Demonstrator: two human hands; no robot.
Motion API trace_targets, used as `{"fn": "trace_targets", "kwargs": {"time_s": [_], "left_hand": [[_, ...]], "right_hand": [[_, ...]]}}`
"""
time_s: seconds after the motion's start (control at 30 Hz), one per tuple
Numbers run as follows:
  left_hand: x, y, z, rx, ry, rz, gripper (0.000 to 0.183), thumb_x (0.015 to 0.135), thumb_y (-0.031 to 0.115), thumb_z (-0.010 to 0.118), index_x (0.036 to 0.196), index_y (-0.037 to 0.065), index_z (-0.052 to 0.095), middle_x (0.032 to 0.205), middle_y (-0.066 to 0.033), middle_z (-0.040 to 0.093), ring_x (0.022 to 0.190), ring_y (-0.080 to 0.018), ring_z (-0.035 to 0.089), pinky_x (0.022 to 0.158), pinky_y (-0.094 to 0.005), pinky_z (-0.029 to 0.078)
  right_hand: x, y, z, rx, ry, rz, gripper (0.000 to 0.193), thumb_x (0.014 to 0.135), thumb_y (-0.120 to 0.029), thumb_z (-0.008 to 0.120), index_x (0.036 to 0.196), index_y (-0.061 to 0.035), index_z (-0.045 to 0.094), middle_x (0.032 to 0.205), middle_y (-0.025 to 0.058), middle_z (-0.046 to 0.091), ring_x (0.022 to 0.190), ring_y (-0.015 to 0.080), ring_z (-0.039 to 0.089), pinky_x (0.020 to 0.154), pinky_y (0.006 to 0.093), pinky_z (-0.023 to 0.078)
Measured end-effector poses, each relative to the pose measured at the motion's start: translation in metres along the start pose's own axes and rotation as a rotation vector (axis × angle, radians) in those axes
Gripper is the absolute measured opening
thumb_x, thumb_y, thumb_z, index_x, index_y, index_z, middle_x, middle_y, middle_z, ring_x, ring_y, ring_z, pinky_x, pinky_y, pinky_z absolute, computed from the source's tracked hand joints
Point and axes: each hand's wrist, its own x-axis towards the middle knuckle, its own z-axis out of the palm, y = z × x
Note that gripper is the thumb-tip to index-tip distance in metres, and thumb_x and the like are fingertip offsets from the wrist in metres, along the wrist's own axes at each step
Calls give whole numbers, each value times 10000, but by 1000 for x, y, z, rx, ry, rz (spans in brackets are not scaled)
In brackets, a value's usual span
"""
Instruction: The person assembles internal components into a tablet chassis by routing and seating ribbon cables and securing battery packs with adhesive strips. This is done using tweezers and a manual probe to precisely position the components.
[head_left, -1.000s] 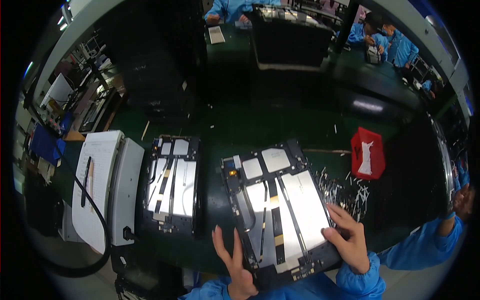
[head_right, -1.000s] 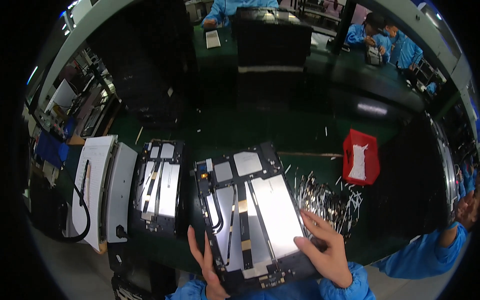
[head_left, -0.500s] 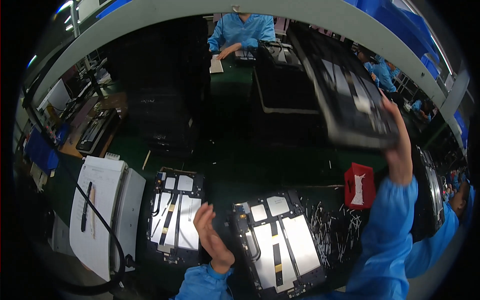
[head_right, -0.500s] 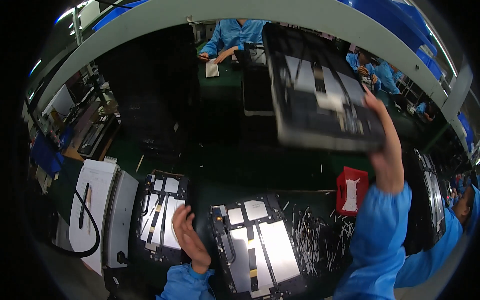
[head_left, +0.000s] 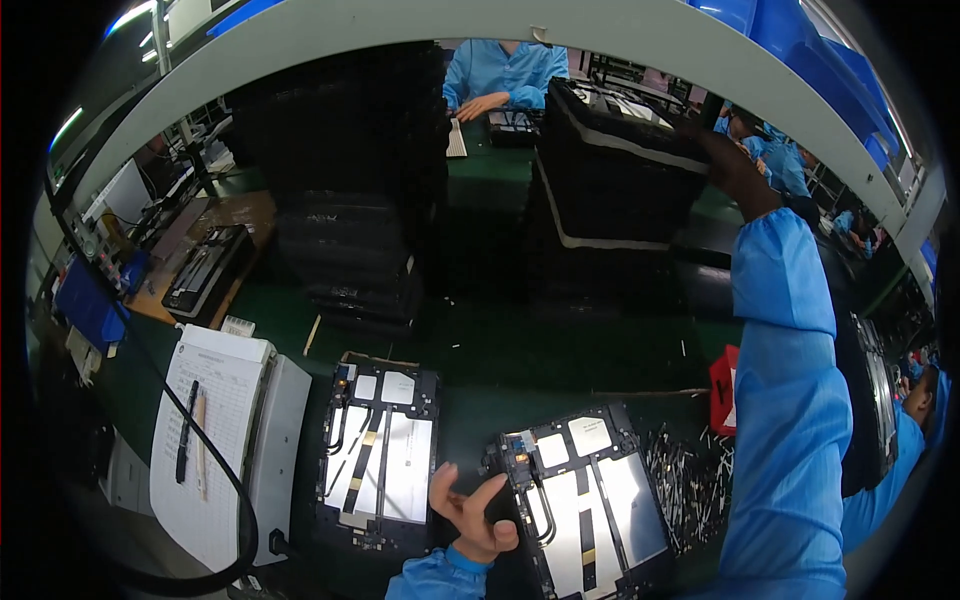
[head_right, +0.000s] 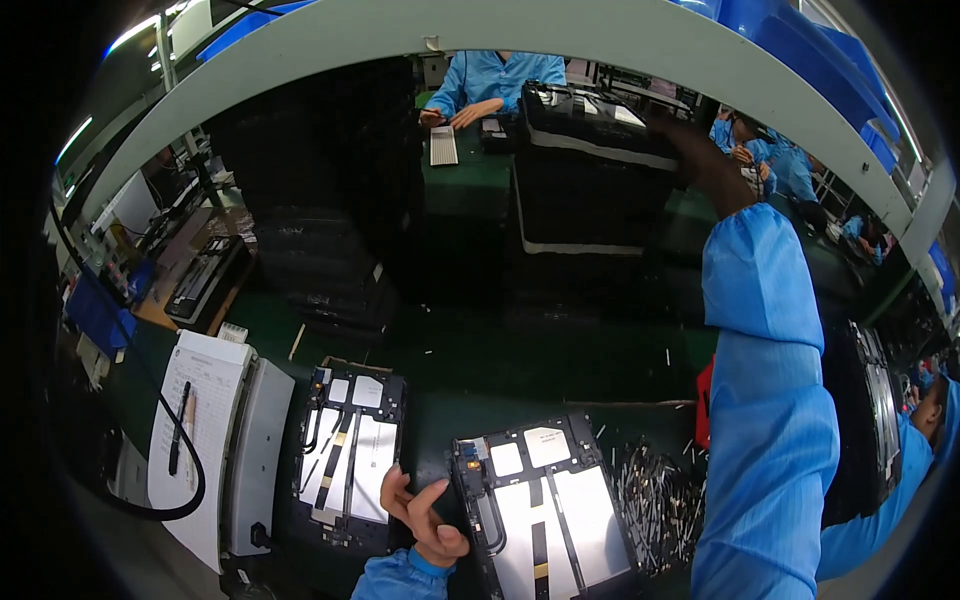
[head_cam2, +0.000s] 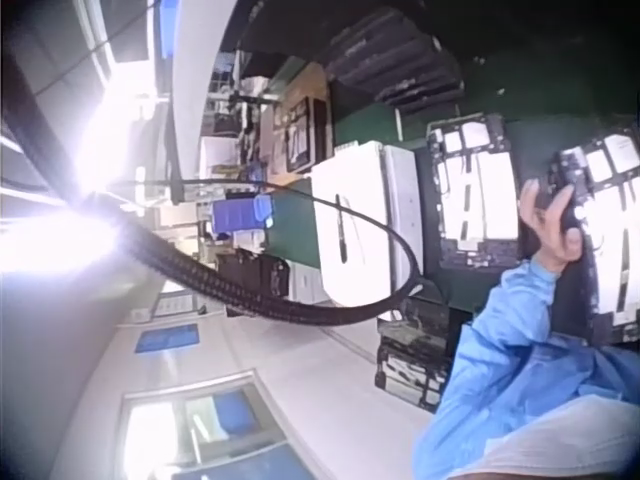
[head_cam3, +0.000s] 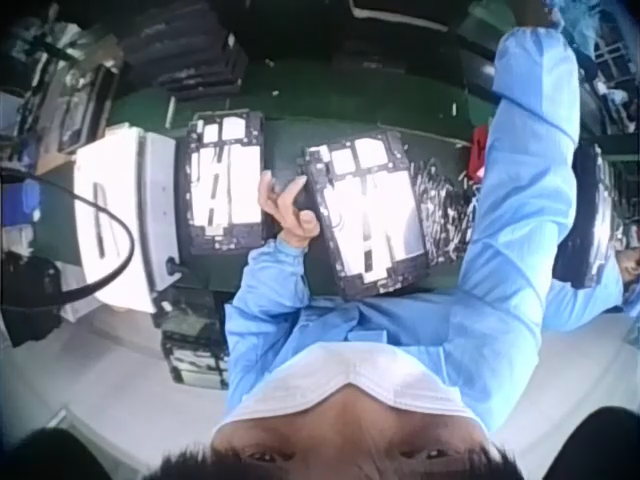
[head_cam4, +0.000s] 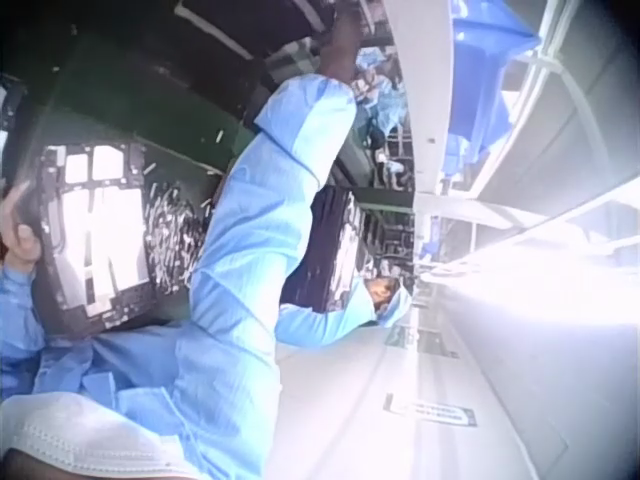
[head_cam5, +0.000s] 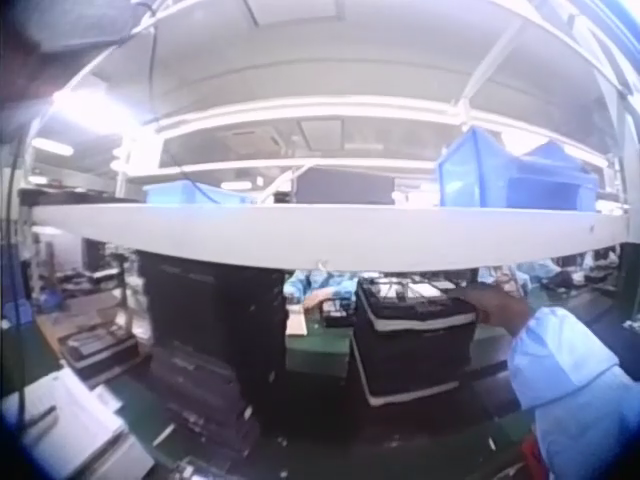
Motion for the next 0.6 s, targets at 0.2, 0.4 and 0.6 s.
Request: {"fn": "trace_targets", "kwargs": {"time_s": [0.2, 0.4, 0.6], "left_hand": [[2, 1, 3, -20, -53, 63, 488, 908, 453, 326, 1001, 78, 623, 1238, -183, 341, 1161, -353, 351, 963, -454, 318], [2, 3, -2, -27, -24, 67, 472, 915, 416, 296, 985, 60, 598, 1235, -189, 350, 1148, -354, 380, 949, -437, 349], [5, 6, -9, 2, 38, 74, 381, 903, 301, 283, 1027, 46, 538, 1268, -205, 358, 1160, -306, 383, 957, -381, 290]], "right_hand": [[-43, 9, -38, 188, 119, -46, 227, 880, -328, 543, 932, -133, 647, 557, -56, 447, 393, 21, 303, 362, 205, 199], [-219, 40, -45, -414, -156, -170, 322, 940, -267, 449, 834, -21, 627, 590, 18, 545, 486, 67, 439, 458, 227, 347], [-387, 133, -50, -979, -286, 233, 314, 784, -291, 670, 890, -1, 610, 710, 217, 609, 690, 364, 609, 611, 428, 476]]}}
